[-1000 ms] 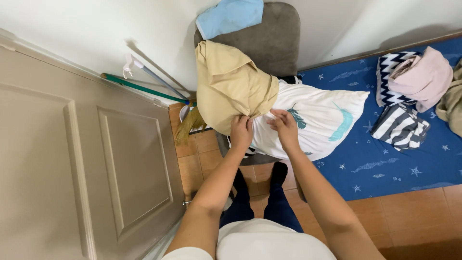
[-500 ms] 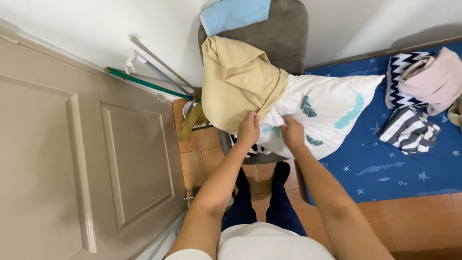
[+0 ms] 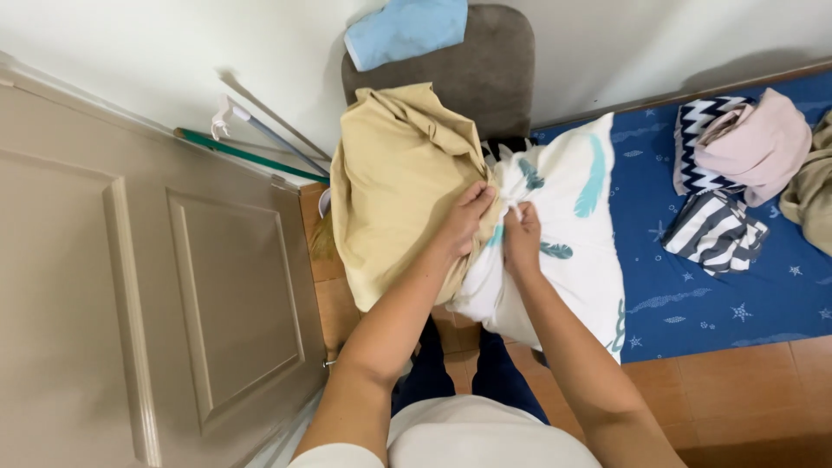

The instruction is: The person picks up a pillowcase and a pillow, then inserts the pillow into the case by hand. They repeatedly adjust and smooth the fabric to fit the pillow inside, working on a chair in a bedroom.

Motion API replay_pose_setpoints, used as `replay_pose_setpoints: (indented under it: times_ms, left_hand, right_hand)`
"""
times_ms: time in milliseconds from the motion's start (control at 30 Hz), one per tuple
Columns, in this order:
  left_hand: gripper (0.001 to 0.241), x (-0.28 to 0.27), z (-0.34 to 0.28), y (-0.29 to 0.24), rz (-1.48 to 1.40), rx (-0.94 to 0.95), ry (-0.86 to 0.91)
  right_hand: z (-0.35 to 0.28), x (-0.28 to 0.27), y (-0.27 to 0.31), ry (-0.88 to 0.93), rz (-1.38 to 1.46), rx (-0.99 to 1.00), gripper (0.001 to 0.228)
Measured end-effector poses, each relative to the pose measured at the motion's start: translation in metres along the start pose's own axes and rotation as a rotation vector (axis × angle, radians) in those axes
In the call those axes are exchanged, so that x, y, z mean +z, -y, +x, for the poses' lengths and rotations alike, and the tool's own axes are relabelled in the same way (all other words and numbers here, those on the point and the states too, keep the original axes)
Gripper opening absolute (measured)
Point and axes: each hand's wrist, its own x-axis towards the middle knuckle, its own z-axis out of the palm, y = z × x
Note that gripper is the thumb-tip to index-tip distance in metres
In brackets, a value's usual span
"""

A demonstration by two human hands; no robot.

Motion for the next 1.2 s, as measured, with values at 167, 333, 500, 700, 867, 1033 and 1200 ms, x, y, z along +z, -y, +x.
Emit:
replay_pose_setpoints:
  times_ms: [167,333,500,700,867,1033,1200]
  left_hand:
    - [0.018,0.001,0.010,0.008,-0.131,-0.056,0.107]
    - [0.038,0.014,0.007,0.013,0.513,0.092,0.122]
    - [0.065,0.009,-0.014,0.020,1.349,0.248,-0.005]
    - [0.042,-0.008,-0.094,0.004,1.320,0.424,-0.311]
    - [0.031,-0.062,-0.122,0.027,1.471,0.426,-0.390]
    - [0.018,-0.096,-0.119,0.045,1.449,0.486,-0.467]
    - [0.015,-0.084,-0.113,0.037,1.197,0.557,-0.416]
  right_hand:
    - [0.009,-0.014,-0.015,0.184,-0.322,-0.155,0.013]
    - [0.025,-0.014,-0.006,0.269,-0.377,-0.021,0.024]
    - [0.059,-0.039,-0.036,0.146,-0.289,0.143,0.021]
    - [0.071,-0.048,-0.049,0.048,-0.355,0.085,0.027]
    - [0.022,-0.035,-0.017,0.123,-0.686,-0.074,0.020]
    - [-0.046,-0.028,-0.006,0.326,-1.430,-0.486,0.028]
    - [-0.088,-0.019,-0.021,0.478,-1.517,-0.297,0.101]
